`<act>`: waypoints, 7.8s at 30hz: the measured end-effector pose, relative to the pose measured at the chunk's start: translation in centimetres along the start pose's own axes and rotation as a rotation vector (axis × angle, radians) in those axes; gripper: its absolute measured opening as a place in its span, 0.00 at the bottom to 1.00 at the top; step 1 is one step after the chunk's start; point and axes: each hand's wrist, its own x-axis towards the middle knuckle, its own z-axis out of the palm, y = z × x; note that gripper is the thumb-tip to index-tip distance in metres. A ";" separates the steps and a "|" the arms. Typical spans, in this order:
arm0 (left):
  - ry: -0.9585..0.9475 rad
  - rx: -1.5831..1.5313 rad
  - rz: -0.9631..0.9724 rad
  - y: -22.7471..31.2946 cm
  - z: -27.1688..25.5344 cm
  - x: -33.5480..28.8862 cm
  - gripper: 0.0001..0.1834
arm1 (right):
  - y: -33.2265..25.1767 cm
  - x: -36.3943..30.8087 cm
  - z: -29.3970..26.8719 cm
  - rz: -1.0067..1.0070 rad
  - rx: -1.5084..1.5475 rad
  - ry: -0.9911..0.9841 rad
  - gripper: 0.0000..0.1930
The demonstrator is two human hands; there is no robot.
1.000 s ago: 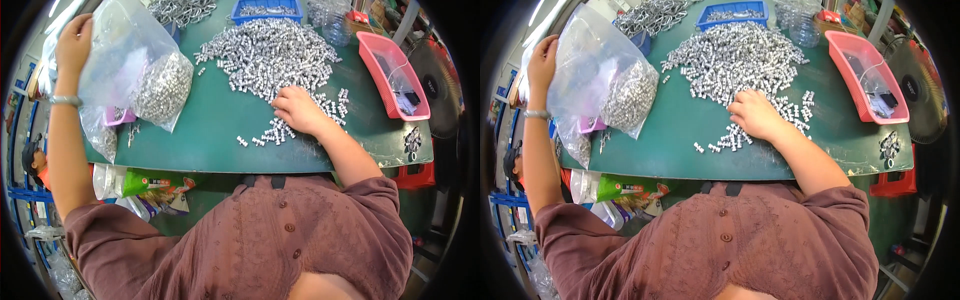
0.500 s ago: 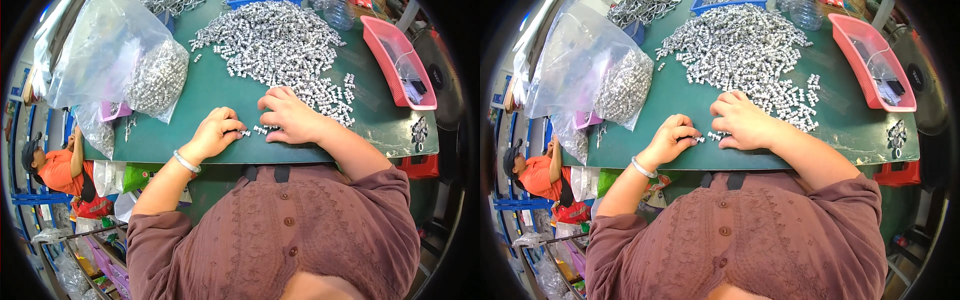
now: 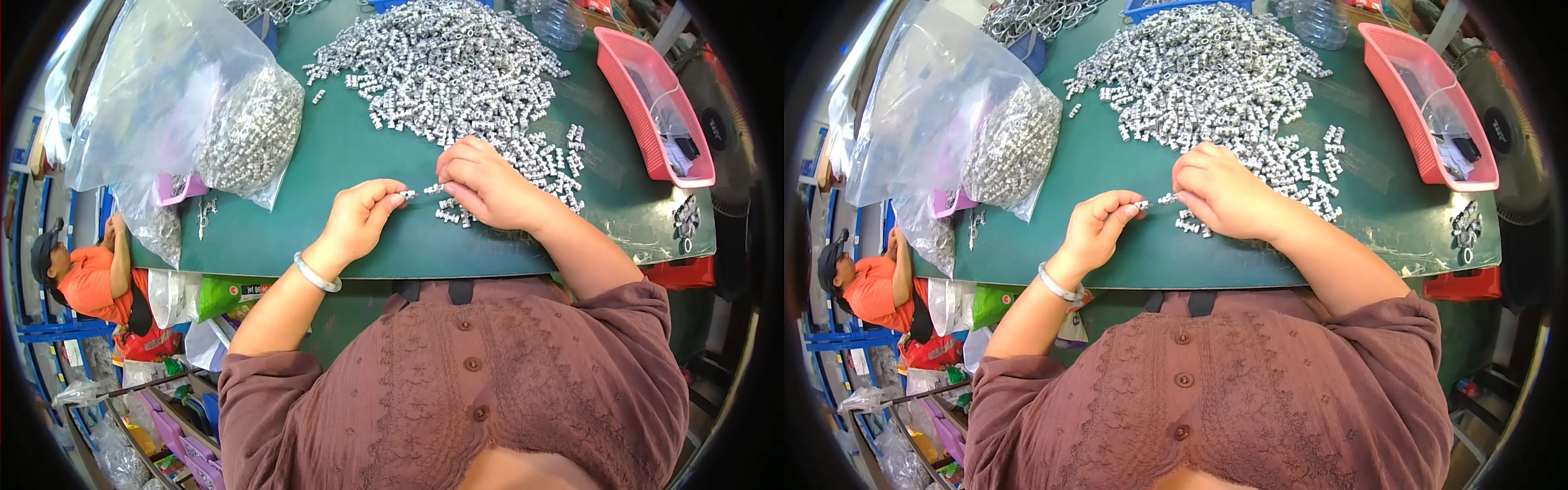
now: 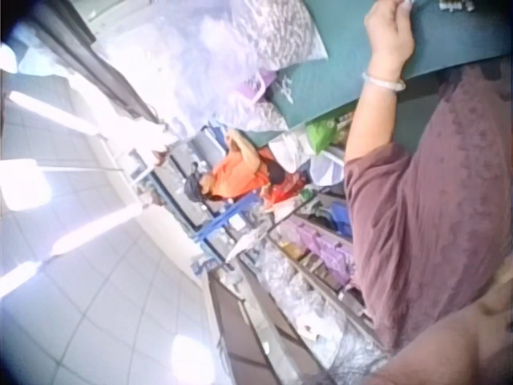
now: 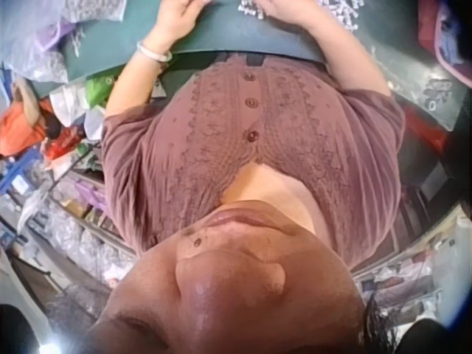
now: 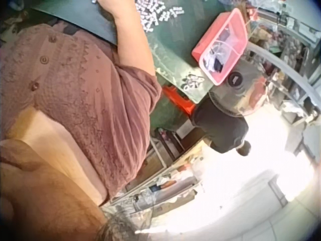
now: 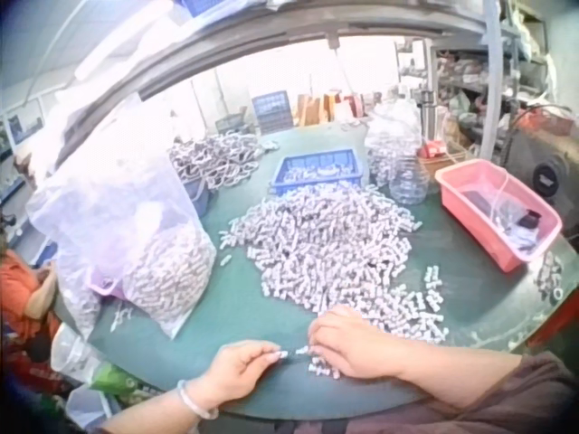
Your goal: The person connects small metal parts together by hand from a pile on the work surface.
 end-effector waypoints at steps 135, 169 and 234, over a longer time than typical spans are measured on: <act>-0.051 -1.120 -0.473 -0.2 2.1 7.4 0.04 | 1.7 1.3 -1.1 0.298 -0.478 -0.050 0.06; -0.016 -1.337 -0.463 -0.4 1.9 7.4 0.08 | 2.5 1.3 -1.1 0.248 -0.463 0.057 0.10; -0.071 -1.088 -0.425 0.4 2.4 6.9 0.07 | 0.4 1.5 -0.2 0.468 0.430 0.226 0.16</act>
